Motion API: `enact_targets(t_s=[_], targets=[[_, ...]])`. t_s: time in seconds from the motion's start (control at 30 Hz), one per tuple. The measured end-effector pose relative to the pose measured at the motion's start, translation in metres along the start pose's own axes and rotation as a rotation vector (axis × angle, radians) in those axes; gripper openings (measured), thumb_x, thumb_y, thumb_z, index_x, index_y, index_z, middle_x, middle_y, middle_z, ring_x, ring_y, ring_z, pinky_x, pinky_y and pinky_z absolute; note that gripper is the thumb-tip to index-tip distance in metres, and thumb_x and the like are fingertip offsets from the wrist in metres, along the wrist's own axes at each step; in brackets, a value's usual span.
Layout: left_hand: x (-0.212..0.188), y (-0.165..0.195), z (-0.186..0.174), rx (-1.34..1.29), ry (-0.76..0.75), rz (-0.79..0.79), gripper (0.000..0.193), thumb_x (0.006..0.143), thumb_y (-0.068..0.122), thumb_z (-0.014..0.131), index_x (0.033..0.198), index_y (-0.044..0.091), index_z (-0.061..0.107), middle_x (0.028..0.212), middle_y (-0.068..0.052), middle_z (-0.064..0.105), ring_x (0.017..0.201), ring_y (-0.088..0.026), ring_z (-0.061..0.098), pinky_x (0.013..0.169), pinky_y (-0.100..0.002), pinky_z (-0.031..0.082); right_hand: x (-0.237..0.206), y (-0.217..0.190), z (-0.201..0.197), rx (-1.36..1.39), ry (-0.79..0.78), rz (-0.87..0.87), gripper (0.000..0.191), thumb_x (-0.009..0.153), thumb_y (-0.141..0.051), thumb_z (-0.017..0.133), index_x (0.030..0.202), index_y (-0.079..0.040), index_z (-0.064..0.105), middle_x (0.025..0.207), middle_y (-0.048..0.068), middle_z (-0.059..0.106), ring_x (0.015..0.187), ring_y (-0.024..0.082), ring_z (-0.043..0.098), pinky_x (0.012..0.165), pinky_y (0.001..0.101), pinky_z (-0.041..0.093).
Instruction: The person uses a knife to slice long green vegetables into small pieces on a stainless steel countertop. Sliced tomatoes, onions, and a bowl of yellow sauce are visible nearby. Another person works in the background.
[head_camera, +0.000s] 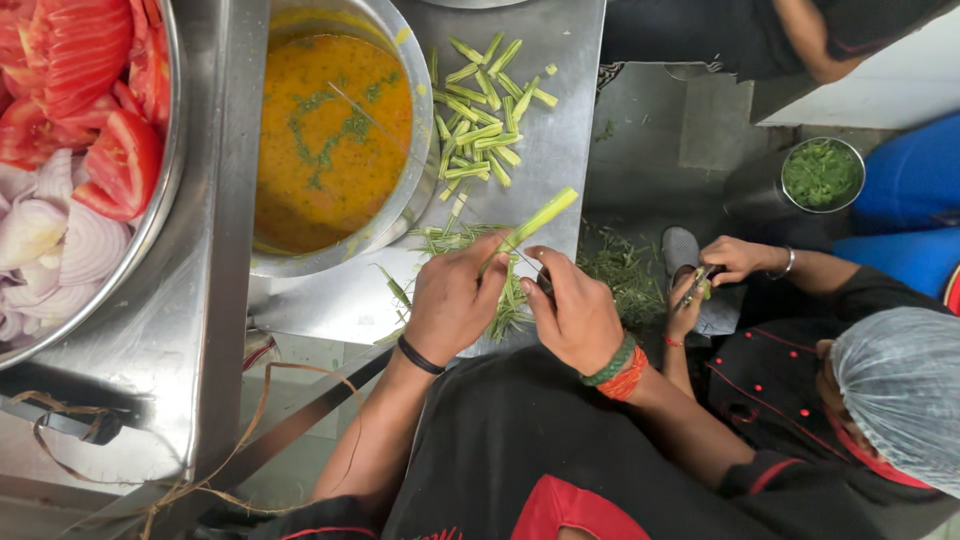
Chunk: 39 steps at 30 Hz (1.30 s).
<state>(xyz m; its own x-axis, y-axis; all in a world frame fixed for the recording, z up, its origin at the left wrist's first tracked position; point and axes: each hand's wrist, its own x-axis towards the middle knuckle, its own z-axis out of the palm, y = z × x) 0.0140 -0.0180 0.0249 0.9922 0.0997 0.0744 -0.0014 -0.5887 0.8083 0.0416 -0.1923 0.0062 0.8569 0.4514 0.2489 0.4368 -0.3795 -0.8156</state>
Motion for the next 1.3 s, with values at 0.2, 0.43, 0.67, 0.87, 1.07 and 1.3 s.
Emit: enact_targets(t_s=[0.2,0.43,0.67,0.87,1.07,1.3], targets=[[-0.001,0.003,0.005,0.165,0.015,-0.078,0.02,0.098,0.024,0.058,0.088,0.007,0.062,0.062,-0.016,0.062,0.062,-0.039,0.064,0.058,-0.05,0.048,-0.002,0.006,0.004,-0.132,0.001,0.013,0.019,0.096,-0.011,0.069,0.108,-0.001,0.059,0.088,0.018,0.067,0.072,0.038,0.067,0.06,0.0441,0.052],[0.0,0.008,0.007,0.235,0.045,-0.174,0.03,0.097,0.033,0.061,0.079,0.01,0.065,0.055,-0.015,0.061,0.057,-0.039,0.064,0.054,-0.05,0.049,0.003,0.004,0.005,-0.168,0.002,-0.01,0.018,0.097,-0.012,0.067,0.108,-0.001,0.057,0.089,0.019,0.067,0.072,0.041,0.066,0.06,0.0463,0.051],[0.001,0.007,0.007,0.35,0.123,-0.132,0.03,0.096,0.036,0.063,0.083,0.01,0.069,0.058,-0.016,0.064,0.057,-0.041,0.065,0.053,-0.051,0.049,0.003,0.004,0.005,-0.164,-0.049,0.019,0.016,0.098,-0.011,0.065,0.106,-0.001,0.056,0.089,0.02,0.068,0.073,0.043,0.066,0.061,0.049,0.051],[0.001,0.004,0.008,0.395,0.128,-0.066,0.027,0.096,0.034,0.063,0.089,0.009,0.071,0.056,-0.013,0.066,0.051,-0.038,0.064,0.049,-0.049,0.05,-0.003,0.006,0.006,-0.159,-0.066,0.068,0.015,0.098,-0.012,0.063,0.105,0.0,0.057,0.087,0.021,0.069,0.072,0.043,0.066,0.062,0.0491,0.052],[-0.004,-0.003,0.016,0.473,0.132,0.025,0.026,0.099,0.032,0.063,0.089,0.009,0.07,0.059,-0.012,0.065,0.051,-0.035,0.064,0.047,-0.047,0.048,0.001,0.004,0.0,-0.108,-0.088,0.123,0.013,0.097,-0.011,0.062,0.101,0.001,0.059,0.079,0.022,0.067,0.07,0.043,0.066,0.062,0.0489,0.051],[-0.008,-0.006,0.024,0.491,0.124,0.082,0.024,0.098,0.033,0.066,0.091,0.01,0.068,0.064,-0.011,0.067,0.054,-0.033,0.066,0.047,-0.046,0.049,0.012,0.003,-0.007,-0.053,-0.147,0.164,0.016,0.099,-0.013,0.064,0.102,0.001,0.059,0.074,0.023,0.064,0.073,0.044,0.065,0.062,0.0491,0.047]])
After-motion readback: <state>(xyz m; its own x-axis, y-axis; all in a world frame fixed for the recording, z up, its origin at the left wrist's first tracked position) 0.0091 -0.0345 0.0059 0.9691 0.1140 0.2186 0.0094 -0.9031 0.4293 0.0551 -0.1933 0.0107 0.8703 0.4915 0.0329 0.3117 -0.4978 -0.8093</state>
